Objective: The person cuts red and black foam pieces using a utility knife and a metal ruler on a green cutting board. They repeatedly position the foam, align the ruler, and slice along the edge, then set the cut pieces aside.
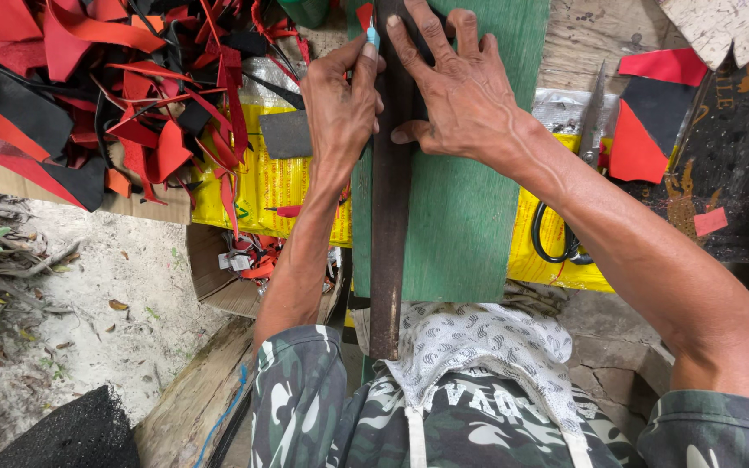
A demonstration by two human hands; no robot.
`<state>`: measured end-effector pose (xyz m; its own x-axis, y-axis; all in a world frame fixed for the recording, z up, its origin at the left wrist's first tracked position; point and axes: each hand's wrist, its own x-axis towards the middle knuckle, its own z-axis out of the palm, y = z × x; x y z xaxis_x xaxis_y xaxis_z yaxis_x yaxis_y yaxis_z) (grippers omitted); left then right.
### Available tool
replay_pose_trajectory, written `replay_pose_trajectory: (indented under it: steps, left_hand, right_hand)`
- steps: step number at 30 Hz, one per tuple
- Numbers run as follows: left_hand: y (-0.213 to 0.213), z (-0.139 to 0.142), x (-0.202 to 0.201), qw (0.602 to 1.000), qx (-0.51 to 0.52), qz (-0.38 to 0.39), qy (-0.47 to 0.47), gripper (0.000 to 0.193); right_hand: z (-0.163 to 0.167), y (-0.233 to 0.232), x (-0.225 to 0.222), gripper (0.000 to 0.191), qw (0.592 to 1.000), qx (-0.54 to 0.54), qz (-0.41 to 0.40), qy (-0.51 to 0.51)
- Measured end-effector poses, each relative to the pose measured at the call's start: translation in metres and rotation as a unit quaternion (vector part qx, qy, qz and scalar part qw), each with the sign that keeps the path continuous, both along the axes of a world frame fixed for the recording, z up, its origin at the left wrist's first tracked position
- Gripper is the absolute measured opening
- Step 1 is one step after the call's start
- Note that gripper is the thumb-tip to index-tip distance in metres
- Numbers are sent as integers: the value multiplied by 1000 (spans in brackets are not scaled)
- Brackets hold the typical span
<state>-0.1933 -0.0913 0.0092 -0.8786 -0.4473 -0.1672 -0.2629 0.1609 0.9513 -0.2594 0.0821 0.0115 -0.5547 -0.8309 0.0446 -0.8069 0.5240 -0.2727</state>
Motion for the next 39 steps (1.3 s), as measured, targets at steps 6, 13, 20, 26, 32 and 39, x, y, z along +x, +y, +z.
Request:
replay_pose_trajectory:
  steps: [6, 13, 20, 26, 32, 39]
  left_hand:
    - [-3, 6, -3, 997, -58, -26, -32, 28]
    - [-3, 1, -2, 977, -202, -46, 50, 23]
    - [-3, 4, -2, 979, -196, -55, 4, 26]
    - [0, 5, 11, 979, -195, -56, 28, 24]
    - [6, 10, 32, 982, -179, -55, 8, 22]
    - [11, 20, 45, 984, -166, -57, -11, 22]
  right_hand:
    - [1, -1, 1, 125, 1000, 0, -3, 11]
    - [5, -7, 1, 125, 999, 32, -12, -11]
    - [7, -10, 2, 128, 999, 43, -15, -24]
    - [10, -11, 3, 127, 999, 28, -18, -32]
    - [10, -12, 2, 125, 999, 20, -19, -47]
    - [8, -10, 3, 123, 999, 8, -12, -32]
